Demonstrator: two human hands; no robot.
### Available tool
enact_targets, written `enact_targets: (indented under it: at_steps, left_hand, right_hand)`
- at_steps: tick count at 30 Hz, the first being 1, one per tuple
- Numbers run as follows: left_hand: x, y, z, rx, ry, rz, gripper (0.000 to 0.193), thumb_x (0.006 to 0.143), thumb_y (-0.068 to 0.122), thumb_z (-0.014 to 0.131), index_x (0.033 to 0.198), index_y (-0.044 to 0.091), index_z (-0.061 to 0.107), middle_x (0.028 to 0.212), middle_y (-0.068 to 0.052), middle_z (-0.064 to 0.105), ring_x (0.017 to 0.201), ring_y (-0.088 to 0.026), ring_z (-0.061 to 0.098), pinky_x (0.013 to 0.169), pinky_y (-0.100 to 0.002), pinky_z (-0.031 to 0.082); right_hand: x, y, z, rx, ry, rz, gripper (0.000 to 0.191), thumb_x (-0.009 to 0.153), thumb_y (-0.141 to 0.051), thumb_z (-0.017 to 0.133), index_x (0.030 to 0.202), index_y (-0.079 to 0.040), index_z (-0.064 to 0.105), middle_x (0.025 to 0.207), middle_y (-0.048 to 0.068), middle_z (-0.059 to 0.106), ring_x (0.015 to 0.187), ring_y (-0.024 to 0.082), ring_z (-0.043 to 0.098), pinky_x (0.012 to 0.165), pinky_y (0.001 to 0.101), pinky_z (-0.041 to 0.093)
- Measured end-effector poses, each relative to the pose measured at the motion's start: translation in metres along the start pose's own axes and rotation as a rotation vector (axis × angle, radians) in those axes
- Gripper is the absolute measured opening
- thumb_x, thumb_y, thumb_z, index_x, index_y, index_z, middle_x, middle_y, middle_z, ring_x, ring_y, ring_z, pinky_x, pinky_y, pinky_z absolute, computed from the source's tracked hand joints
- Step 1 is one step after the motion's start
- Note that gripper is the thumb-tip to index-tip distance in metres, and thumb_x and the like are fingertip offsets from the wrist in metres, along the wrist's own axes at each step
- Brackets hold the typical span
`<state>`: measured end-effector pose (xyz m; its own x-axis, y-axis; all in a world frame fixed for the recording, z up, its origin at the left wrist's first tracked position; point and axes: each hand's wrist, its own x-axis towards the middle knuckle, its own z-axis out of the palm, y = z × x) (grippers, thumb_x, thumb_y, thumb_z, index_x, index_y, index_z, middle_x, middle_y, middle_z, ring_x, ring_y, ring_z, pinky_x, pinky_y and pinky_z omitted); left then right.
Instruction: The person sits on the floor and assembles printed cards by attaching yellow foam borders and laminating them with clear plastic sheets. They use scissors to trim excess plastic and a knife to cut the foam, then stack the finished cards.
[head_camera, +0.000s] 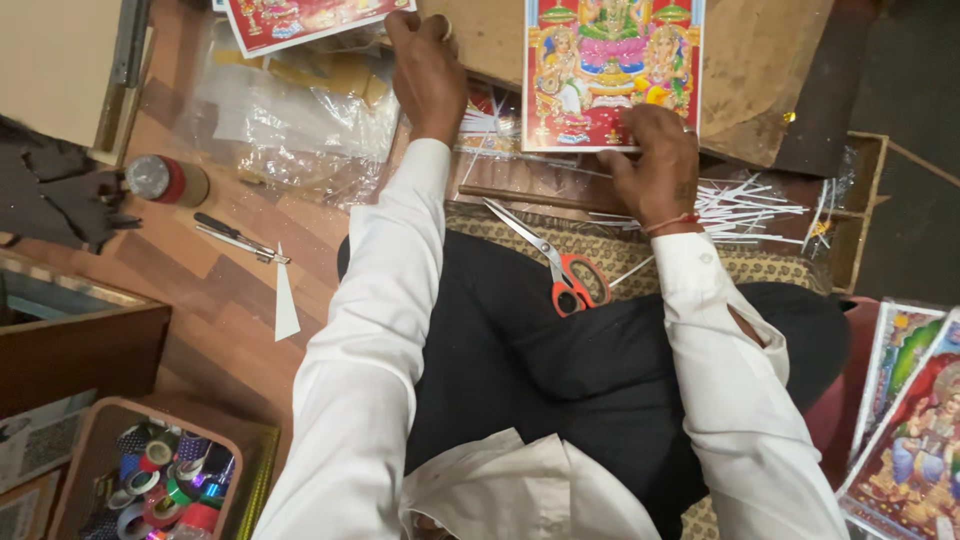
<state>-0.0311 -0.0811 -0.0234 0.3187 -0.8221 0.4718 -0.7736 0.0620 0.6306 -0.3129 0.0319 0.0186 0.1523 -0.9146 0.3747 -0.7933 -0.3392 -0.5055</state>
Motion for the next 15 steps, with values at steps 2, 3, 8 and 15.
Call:
enact_targets:
  at_steps: [2,3,8,15]
  left_hand:
    - [0.001,0.007,-0.003,-0.059,0.036,0.085,0.028,0.087,-0.004,0.076,0.108,0.013,0.072,0.119,-0.008,0.062,0.107,-0.028,0.068,0.086,-0.040,0.057]
    - [-0.002,0.011,-0.006,-0.294,-0.090,0.056,0.028,0.086,-0.005,0.077,0.108,0.010,0.070,0.119,-0.008,0.061,0.105,-0.027,0.066,0.086,-0.039,0.058]
    - [-0.077,0.051,-0.044,-1.148,-0.813,-0.306,0.024,0.088,-0.004,0.072,0.109,0.003,0.063,0.115,-0.003,0.060,0.098,-0.019,0.065,0.080,-0.036,0.058]
    - [-0.121,0.071,-0.063,-1.215,-0.996,0.054,0.019,0.095,-0.005,0.071,0.112,0.001,0.064,0.117,-0.003,0.058,0.108,-0.014,0.062,0.093,-0.029,0.054]
  right_hand:
    - [-0.001,-0.008,-0.006,0.145,0.018,0.087,0.041,0.079,-0.011,0.091,0.115,0.000,0.073,0.119,0.015,0.071,0.110,0.031,0.068,0.096,0.0406,0.054]
    - [-0.002,-0.012,-0.008,0.268,0.017,0.159,0.040,0.080,-0.012,0.090,0.115,-0.001,0.073,0.118,0.013,0.072,0.108,0.027,0.070,0.096,0.0382,0.055]
    - [-0.024,-0.020,-0.032,1.128,-0.129,0.470,0.038,0.094,-0.021,0.074,0.123,0.004,0.070,0.119,0.015,0.073,0.111,0.023,0.069,0.100,0.0368,0.055]
    - [-0.060,-0.022,-0.041,1.554,-0.207,0.580,0.038,0.104,-0.025,0.059,0.123,0.008,0.065,0.119,0.019,0.071,0.107,0.029,0.071,0.100,0.0455,0.058]
